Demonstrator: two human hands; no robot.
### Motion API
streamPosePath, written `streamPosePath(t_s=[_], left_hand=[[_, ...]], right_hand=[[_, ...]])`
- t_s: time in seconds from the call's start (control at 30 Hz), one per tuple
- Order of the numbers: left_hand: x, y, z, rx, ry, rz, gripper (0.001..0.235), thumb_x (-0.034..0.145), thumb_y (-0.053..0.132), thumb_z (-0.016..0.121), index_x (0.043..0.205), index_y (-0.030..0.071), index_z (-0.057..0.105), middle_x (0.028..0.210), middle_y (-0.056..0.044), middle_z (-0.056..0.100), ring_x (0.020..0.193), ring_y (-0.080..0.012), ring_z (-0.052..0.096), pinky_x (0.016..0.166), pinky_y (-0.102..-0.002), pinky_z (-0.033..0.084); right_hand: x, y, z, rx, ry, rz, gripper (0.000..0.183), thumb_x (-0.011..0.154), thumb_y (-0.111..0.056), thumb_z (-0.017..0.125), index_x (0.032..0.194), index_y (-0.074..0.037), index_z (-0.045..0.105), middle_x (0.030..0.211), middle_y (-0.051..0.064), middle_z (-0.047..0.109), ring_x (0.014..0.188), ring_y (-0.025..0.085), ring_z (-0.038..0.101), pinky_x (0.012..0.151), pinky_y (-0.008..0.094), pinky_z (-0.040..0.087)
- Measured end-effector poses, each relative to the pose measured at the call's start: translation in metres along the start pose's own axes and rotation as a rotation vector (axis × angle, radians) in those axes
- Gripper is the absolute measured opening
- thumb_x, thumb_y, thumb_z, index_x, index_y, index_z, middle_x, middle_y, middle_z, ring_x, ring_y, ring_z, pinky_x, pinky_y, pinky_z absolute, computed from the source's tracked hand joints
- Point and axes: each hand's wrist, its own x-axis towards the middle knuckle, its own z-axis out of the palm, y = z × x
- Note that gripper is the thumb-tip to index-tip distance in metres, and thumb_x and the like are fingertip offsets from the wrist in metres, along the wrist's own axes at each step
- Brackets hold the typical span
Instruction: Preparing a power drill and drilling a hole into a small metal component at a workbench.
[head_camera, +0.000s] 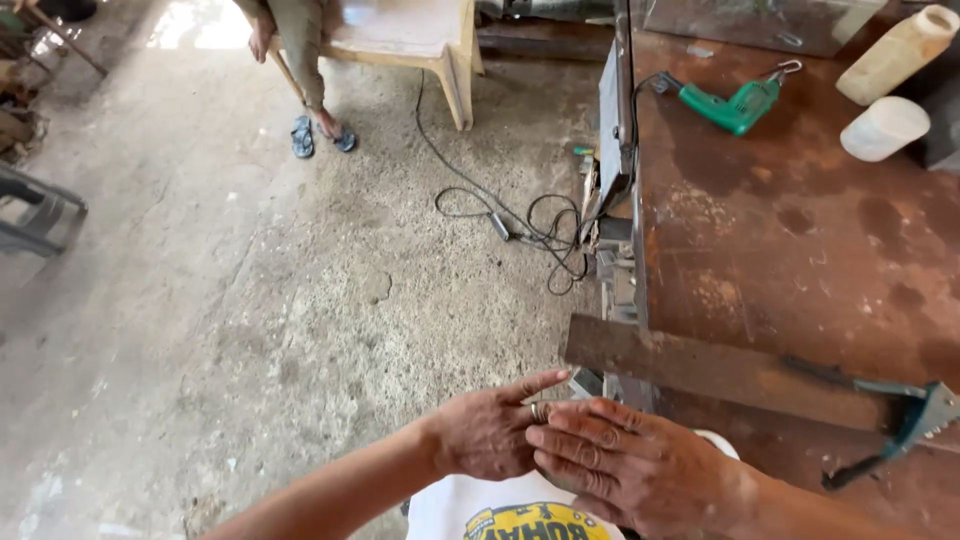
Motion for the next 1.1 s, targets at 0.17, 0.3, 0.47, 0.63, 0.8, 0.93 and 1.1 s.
streamPosePath(t_s=[0.17, 0.3, 0.47, 0.63, 0.8, 0.93, 1.1], left_hand=[[0.016, -0.089, 0.001, 0.068, 0.003, 0.101, 0.014, 0.094, 0.027, 0.058, 0.101, 0.028, 0.07, 0.154, 0.001, 0.057, 0.159, -0.024, 0.019, 0.133, -0.051, 0.0], [0.018, -0.162, 0.008, 0.024, 0.182, 0.146, 0.027, 0.088, 0.032, 0.055, 0.103, 0.02, 0.074, 0.147, -0.005, 0.061, 0.157, -0.0238, 0.029, 0.135, -0.052, 0.004], [0.015, -0.266, 0.037, 0.161, 0.055, 0.339, 0.017, 0.085, 0.028, 0.061, 0.098, 0.027, 0.071, 0.144, 0.0, 0.064, 0.158, -0.0224, 0.026, 0.133, -0.056, -0.002], [0.038, -0.364, 0.07, 0.163, -0.141, 0.441, 0.04, 0.092, 0.033, 0.06, 0.129, 0.018, 0.057, 0.156, -0.01, 0.046, 0.152, -0.0296, 0.033, 0.128, -0.062, -0.005], [0.131, -0.441, 0.187, 0.071, 0.475, 0.175, 0.041, 0.096, 0.021, 0.059, 0.134, 0.009, 0.055, 0.155, -0.017, 0.038, 0.154, -0.0397, 0.024, 0.126, -0.073, 0.017], [0.229, -0.45, 0.252, -0.056, 0.049, -0.165, 0.092, 0.088, 0.047, 0.074, 0.162, 0.02, 0.026, 0.173, -0.016, -0.004, 0.159, -0.037, -0.009, 0.126, -0.07, -0.002], [0.283, -0.486, 0.31, -0.205, 0.038, -0.198, 0.077, 0.094, 0.04, 0.069, 0.16, 0.02, 0.035, 0.171, -0.017, 0.012, 0.16, -0.0358, 0.002, 0.124, -0.069, 0.009]], right_hand=[[0.016, 0.066, 0.02, -0.21, 0.077, 0.077, 0.055, 0.109, -0.047, 0.042, 0.152, -0.014, 0.051, 0.163, 0.004, 0.043, 0.156, 0.021, 0.025, 0.131, 0.044, 0.007], [0.046, 0.107, 0.027, -0.287, 0.078, 0.177, 0.055, 0.106, -0.046, 0.051, 0.152, -0.015, 0.053, 0.164, 0.0, 0.042, 0.155, 0.019, 0.027, 0.129, 0.042, 0.012], [0.09, 0.164, 0.055, -0.361, 0.066, 0.334, 0.057, 0.101, -0.039, 0.059, 0.153, -0.016, 0.052, 0.164, 0.0, 0.042, 0.154, 0.018, 0.03, 0.127, 0.041, 0.018], [0.119, 0.235, 0.084, -0.602, 0.056, 0.541, 0.064, 0.1, -0.026, 0.058, 0.161, -0.025, 0.039, 0.172, 0.004, 0.016, 0.159, 0.029, 0.003, 0.129, 0.057, -0.007], [0.104, 0.341, 0.184, -0.753, 0.246, 1.122, 0.07, 0.089, -0.029, 0.062, 0.157, -0.024, 0.046, 0.164, 0.021, 0.037, 0.15, 0.051, 0.029, 0.113, 0.08, 0.013], [0.076, 0.42, 0.239, -0.358, 0.357, 1.836, 0.104, 0.08, -0.018, 0.079, 0.167, -0.021, 0.023, 0.171, 0.028, 0.006, 0.155, 0.053, 0.004, 0.113, 0.081, 0.002], [-0.009, 0.423, 0.238, -0.227, 0.399, 2.01, 0.094, 0.079, -0.029, 0.075, 0.163, -0.012, 0.035, 0.148, 0.03, 0.042, 0.137, 0.05, 0.042, 0.109, 0.069, 0.033]])
